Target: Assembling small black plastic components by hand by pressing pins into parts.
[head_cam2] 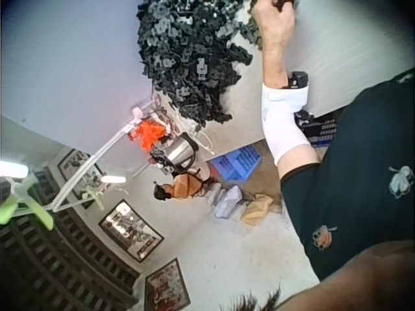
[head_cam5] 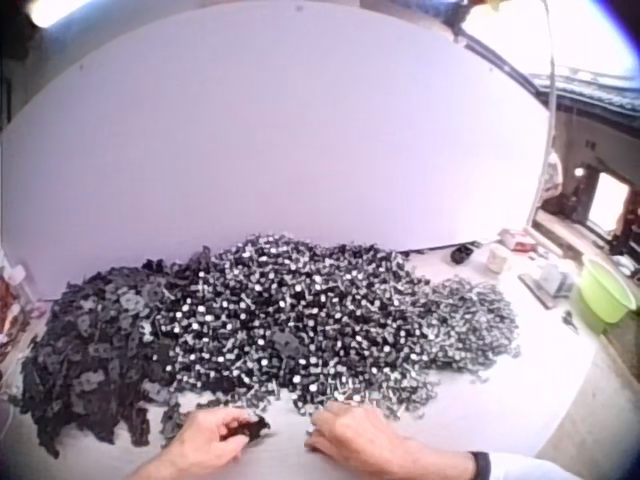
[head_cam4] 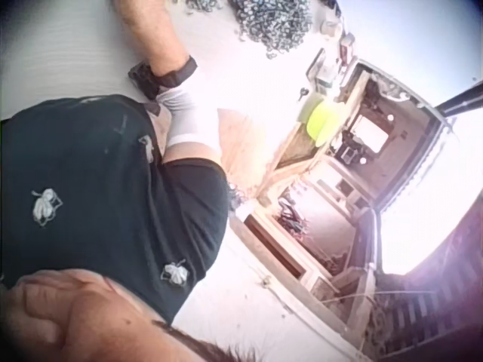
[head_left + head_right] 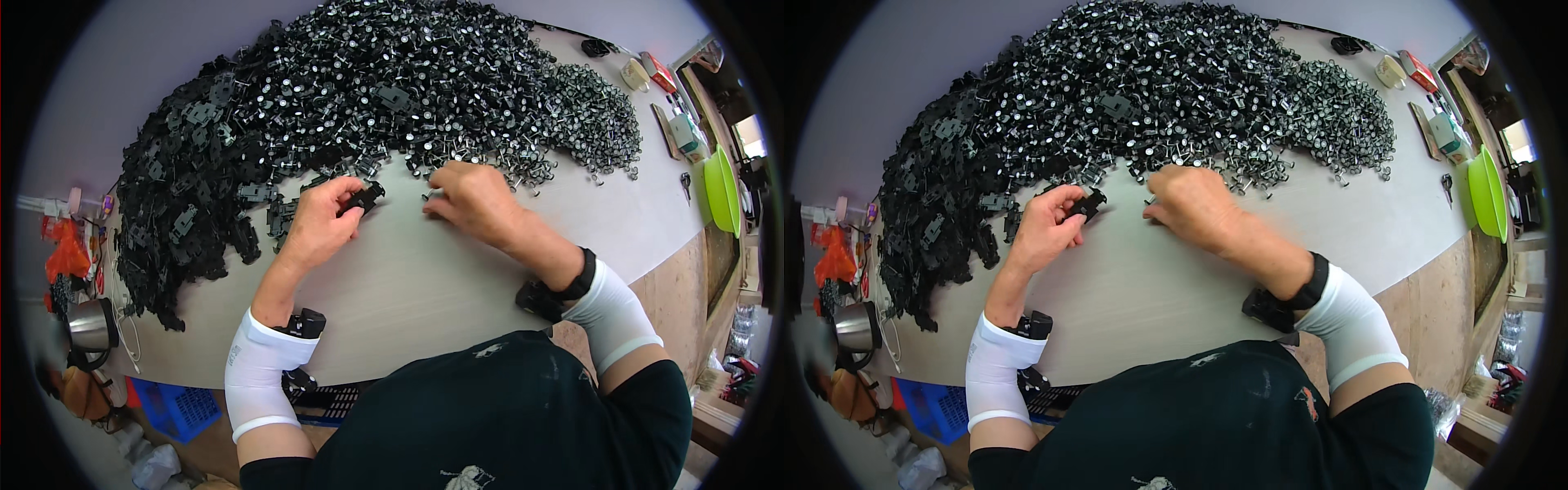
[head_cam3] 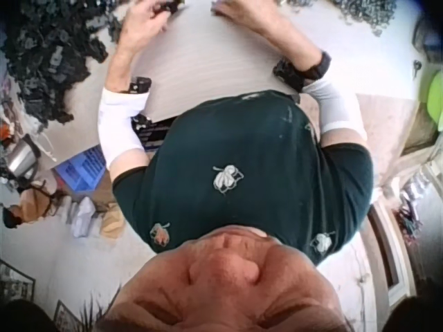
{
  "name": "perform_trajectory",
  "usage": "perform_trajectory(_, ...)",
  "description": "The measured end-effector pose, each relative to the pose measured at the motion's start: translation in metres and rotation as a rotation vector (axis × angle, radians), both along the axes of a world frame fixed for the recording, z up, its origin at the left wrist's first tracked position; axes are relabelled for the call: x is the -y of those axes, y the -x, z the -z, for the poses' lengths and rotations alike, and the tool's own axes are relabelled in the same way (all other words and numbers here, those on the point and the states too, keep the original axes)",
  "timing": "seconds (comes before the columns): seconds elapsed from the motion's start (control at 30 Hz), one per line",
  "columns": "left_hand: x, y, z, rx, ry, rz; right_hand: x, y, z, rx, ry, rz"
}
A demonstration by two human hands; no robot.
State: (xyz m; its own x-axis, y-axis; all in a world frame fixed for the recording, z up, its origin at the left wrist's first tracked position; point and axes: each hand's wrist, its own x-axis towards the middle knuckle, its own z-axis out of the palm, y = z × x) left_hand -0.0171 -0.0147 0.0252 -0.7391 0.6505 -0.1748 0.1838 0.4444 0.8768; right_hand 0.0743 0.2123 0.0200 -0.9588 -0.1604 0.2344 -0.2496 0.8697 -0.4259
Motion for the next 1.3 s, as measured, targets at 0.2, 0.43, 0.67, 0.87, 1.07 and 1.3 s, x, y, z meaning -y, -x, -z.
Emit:
perform_trajectory(0.2,0.010,-0.005,0.003,0.386,-0.226,-0.035,0.009,-0.004,0.006,0.091,0.066,-0.256)
perform_trajectory(0.43,0.006,-0.007,0.004,0.424,-0.282,-0.060,0.006,-0.003,0.001,0.084,0.194,-0.127)
perform_trajectory(0.67,0.008,0.000,0.009,0.427,-0.286,-0.053,0.003,0.007,0.001,0.149,0.165,-0.126)
perform_trajectory(0.87,0.009,0.001,0.015,0.282,-0.312,-0.128,0.005,0.008,-0.011,0.146,0.071,-0.184)
perform_trajectory(1.07,0.010,0.002,0.020,0.072,-0.321,-0.121,-0.003,0.010,0.001,0.067,0.092,-0.192)
perform_trajectory(1.3,0.004,-0.009,0.006,0.465,-0.640,-0.240,0.017,0.010,-0.001,-0.031,0.467,-0.194)
